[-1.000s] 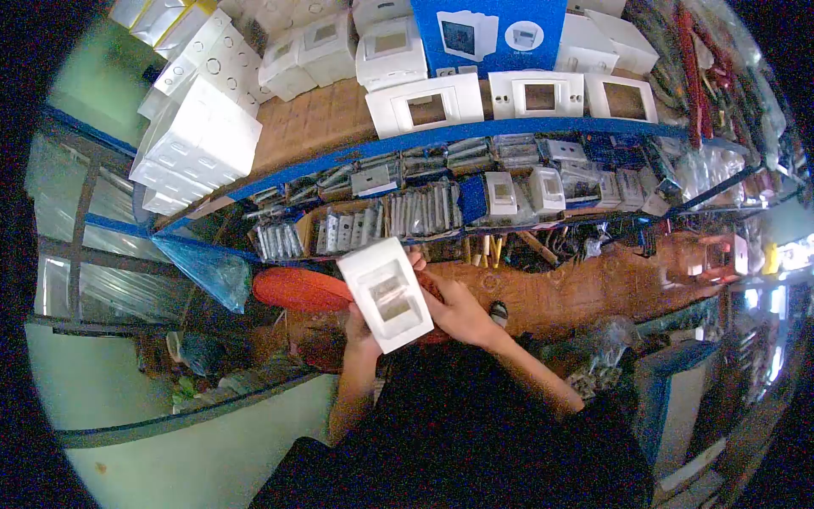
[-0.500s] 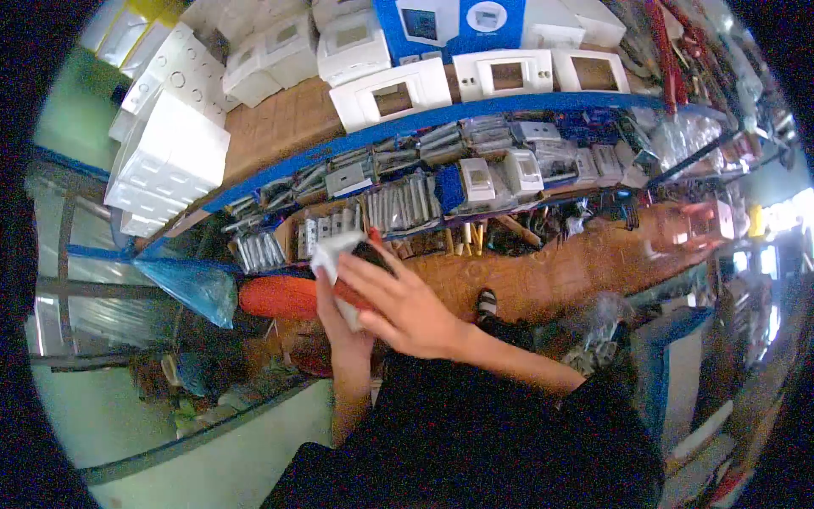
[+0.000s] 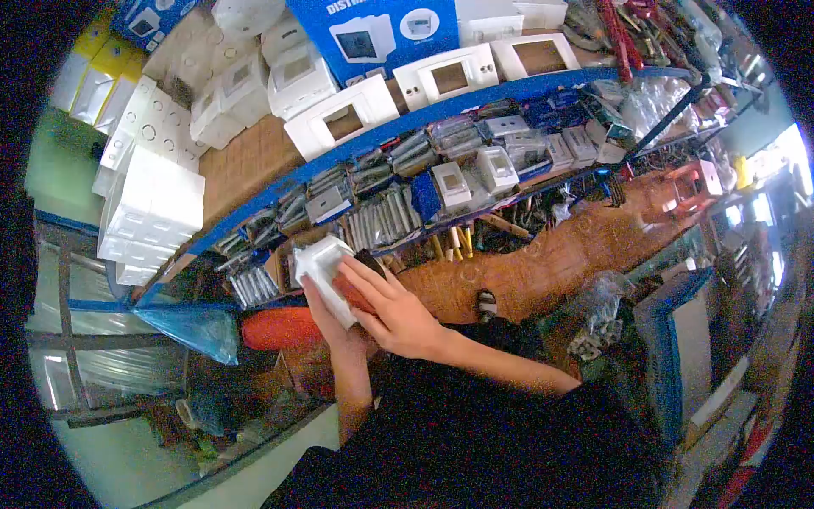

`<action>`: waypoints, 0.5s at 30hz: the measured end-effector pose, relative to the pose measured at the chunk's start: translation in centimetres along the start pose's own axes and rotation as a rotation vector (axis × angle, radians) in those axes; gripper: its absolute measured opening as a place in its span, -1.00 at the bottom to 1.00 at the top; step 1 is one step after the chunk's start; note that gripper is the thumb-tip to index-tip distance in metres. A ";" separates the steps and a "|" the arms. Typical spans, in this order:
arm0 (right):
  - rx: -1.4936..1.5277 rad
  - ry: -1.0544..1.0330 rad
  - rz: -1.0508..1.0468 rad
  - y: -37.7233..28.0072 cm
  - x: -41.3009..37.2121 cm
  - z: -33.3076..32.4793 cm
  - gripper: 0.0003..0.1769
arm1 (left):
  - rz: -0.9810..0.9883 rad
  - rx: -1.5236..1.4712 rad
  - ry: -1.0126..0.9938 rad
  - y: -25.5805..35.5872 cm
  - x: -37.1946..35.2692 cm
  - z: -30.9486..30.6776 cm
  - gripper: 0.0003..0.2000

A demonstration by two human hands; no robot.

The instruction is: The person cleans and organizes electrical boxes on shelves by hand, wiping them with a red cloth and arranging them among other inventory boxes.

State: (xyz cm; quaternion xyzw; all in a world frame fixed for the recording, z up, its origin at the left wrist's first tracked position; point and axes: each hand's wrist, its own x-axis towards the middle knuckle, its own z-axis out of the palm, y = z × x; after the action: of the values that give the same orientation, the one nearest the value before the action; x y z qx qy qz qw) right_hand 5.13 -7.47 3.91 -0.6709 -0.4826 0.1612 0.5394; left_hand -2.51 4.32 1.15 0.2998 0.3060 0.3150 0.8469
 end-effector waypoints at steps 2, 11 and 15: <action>-0.046 0.044 -0.034 3.1 -1.1 0.5 -0.38 | 0.023 0.048 0.016 -1.6 2.2 -1.3 -0.40; 0.563 0.355 0.792 11.2 -12.1 -6.0 -0.46 | -0.258 0.366 0.052 -12.9 22.6 -14.6 -0.07; 0.339 0.595 0.828 11.4 -15.9 -8.4 -0.47 | -0.314 0.698 -0.004 -15.7 30.0 -14.9 0.07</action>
State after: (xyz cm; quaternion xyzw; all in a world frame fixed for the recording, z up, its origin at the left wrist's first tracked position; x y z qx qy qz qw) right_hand 9.07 -24.76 -7.86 -0.7254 0.0286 0.2388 0.6449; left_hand 10.92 20.76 -29.17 0.5203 0.4354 0.0575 0.7324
